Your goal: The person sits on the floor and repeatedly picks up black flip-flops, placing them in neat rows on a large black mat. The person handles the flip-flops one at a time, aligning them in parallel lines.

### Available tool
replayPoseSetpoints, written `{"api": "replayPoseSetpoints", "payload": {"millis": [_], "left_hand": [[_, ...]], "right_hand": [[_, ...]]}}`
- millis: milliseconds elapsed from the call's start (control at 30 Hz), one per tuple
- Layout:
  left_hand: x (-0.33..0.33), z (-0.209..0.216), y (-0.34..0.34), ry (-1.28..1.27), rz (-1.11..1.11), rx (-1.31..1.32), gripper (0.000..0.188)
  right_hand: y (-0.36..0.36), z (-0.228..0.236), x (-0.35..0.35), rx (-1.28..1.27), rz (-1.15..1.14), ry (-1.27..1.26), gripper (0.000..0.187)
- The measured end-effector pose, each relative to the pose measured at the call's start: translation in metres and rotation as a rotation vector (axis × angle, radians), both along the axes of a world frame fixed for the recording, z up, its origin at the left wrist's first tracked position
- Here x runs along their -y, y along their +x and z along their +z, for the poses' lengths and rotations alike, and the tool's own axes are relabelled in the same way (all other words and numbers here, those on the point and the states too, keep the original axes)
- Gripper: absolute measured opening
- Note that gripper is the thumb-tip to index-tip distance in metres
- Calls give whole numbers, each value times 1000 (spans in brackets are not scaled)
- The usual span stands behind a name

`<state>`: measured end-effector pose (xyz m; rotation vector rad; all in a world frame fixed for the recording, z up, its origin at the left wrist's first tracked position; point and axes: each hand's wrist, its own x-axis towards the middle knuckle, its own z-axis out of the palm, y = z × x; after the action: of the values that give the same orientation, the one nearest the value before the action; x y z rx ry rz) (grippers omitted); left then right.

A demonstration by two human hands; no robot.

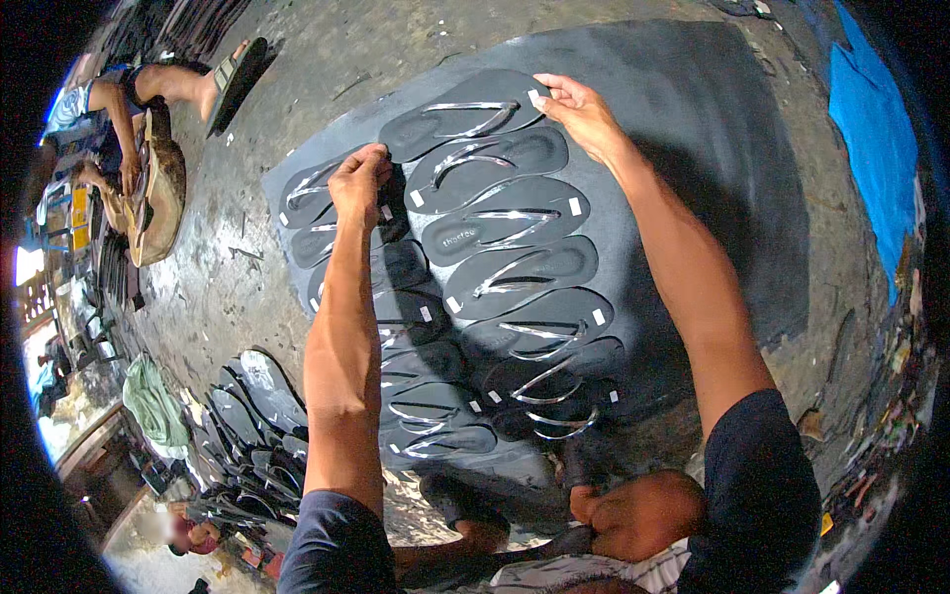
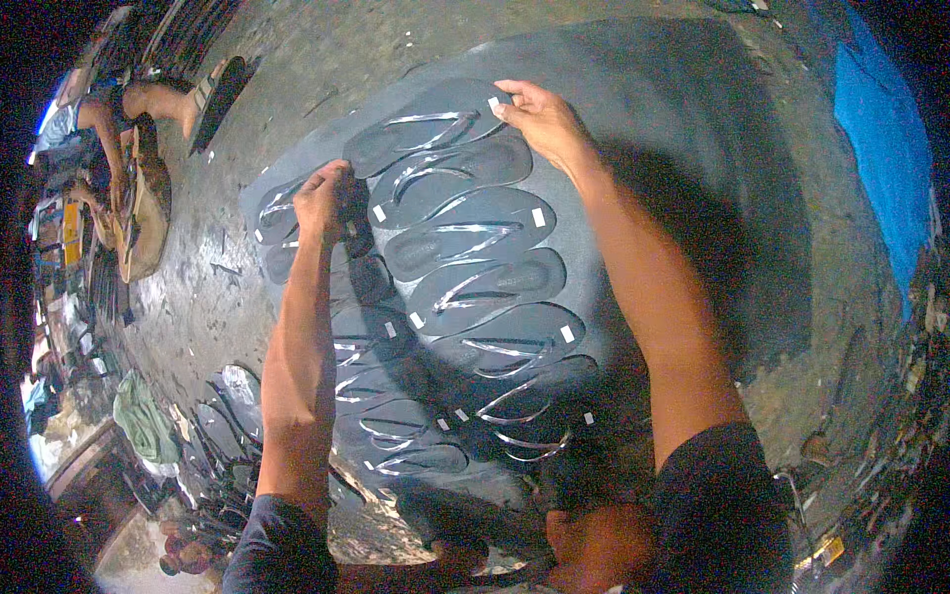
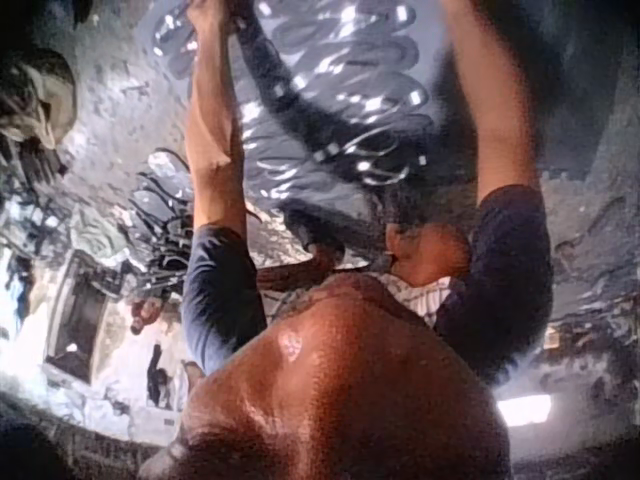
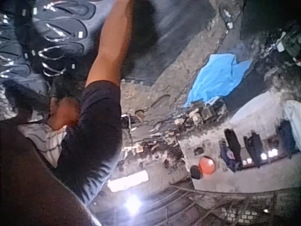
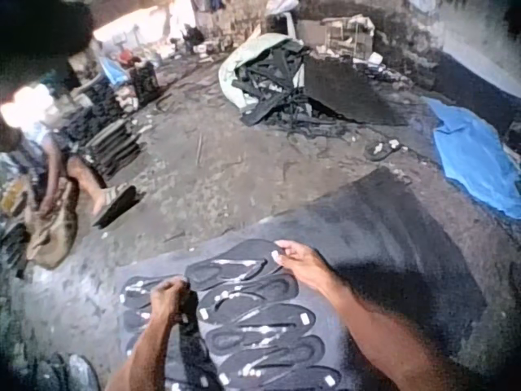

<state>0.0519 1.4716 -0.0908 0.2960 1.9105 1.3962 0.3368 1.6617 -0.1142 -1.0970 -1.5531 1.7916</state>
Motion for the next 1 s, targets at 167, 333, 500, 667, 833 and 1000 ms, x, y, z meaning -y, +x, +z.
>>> {"api": "replayPoseSetpoints", "payload": {"millis": [167,333,500,667,833,1000], "left_hand": [[-12,13,21,-243,-232,-465,22],[-16,3,-17,-389,-541,-993,33],[1,-17,33,8,-628,-1409,40],[6,41,23,-36,-811,-1023,54],[248,112,31,-16,-795,-1107,44],[518,95,22,-612,-577,-571,53]], "right_hand": [[15,-31,-12,141,45,196,44],[-8,31,-2,892,186,947,47],[-4,22,20,836,361,1070,37],[-25,44,23,818,476,1031,47],[133,29,186,517,118,566,38],[190,0,284,529,31,291,39]]}}
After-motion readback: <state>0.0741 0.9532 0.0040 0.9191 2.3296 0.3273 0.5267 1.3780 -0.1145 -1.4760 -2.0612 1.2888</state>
